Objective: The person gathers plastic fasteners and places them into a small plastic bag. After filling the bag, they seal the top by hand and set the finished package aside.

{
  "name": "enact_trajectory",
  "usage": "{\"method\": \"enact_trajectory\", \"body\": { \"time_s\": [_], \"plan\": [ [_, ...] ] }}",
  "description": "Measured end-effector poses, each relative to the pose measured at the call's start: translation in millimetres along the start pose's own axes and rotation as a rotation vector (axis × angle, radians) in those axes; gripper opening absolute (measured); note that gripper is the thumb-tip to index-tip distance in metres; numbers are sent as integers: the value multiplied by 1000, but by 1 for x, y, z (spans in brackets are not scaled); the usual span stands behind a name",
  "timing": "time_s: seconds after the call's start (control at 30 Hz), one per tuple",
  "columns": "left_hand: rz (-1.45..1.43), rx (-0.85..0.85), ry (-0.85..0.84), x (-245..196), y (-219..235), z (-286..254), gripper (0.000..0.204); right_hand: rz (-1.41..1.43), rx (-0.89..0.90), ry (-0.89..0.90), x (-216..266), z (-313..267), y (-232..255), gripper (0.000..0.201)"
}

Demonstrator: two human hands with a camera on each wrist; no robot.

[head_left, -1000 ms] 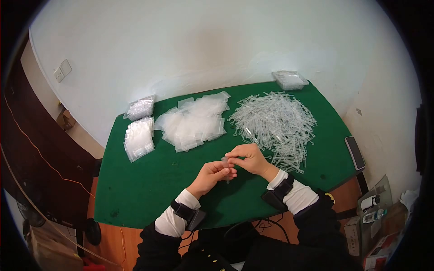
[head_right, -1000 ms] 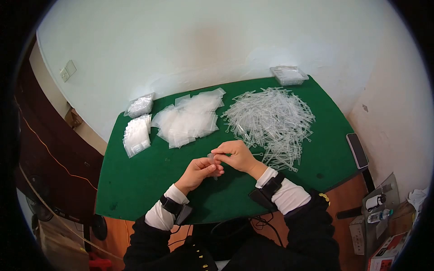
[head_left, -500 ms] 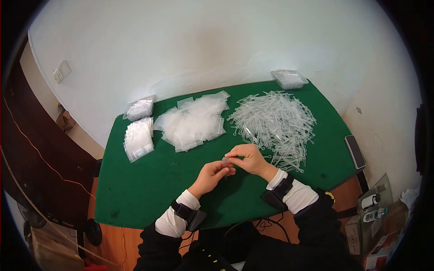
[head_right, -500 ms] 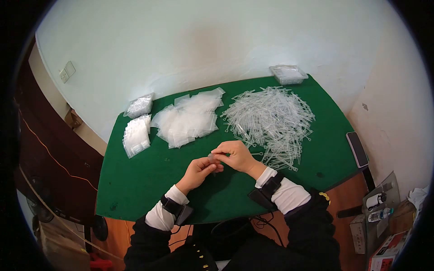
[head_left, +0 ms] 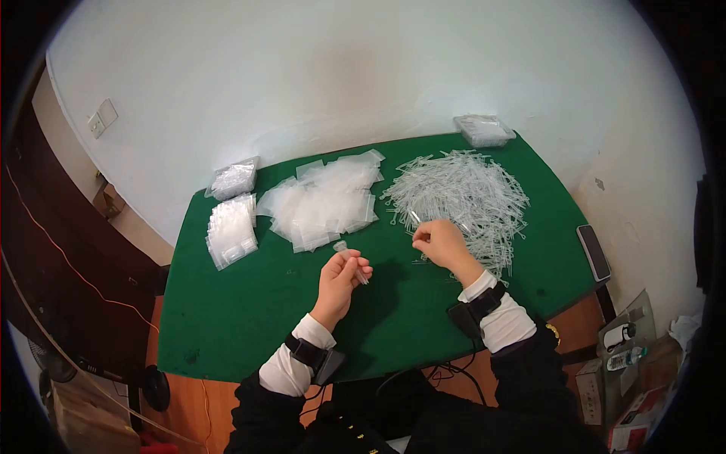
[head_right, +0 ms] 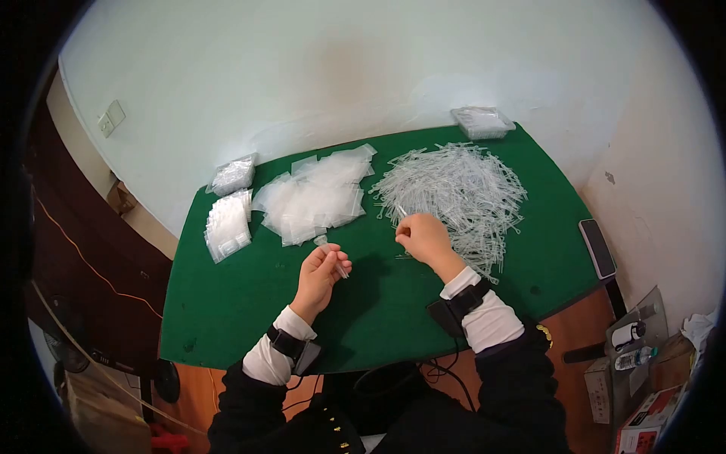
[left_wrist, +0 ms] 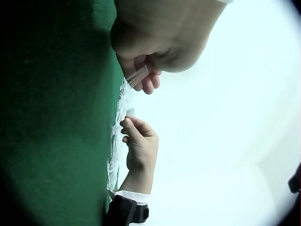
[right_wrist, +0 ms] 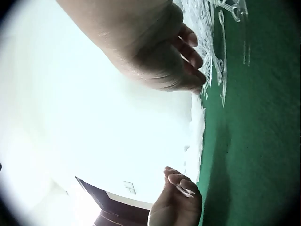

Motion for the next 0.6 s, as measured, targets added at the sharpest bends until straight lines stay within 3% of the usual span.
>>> {"method": "enact_trajectory", "body": {
  "time_s": [0.1, 0.23, 0.6],
  "plan": [
    [-142, -70, -18, 2, 9, 4, 11, -140, 200, -5, -5, -2, -2, 12],
    [-294, -131, -14, 4, 17, 5, 9, -139, 257, 21, -9, -5, 2, 12],
    [-287, -235, 33, 0, 16, 1, 16, -143, 165, 142, -8, -2, -11, 10]
  ]
}}
Point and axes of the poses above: each hand's wrist, its own z-axis towards the middle knuckle, its own y-axis out of the back of the hand, x = y × z, the point moved 6 cm from there along z, towards the middle knuckle, and after that the axes turned 12 degrees about -z, right-handed, at the moved point
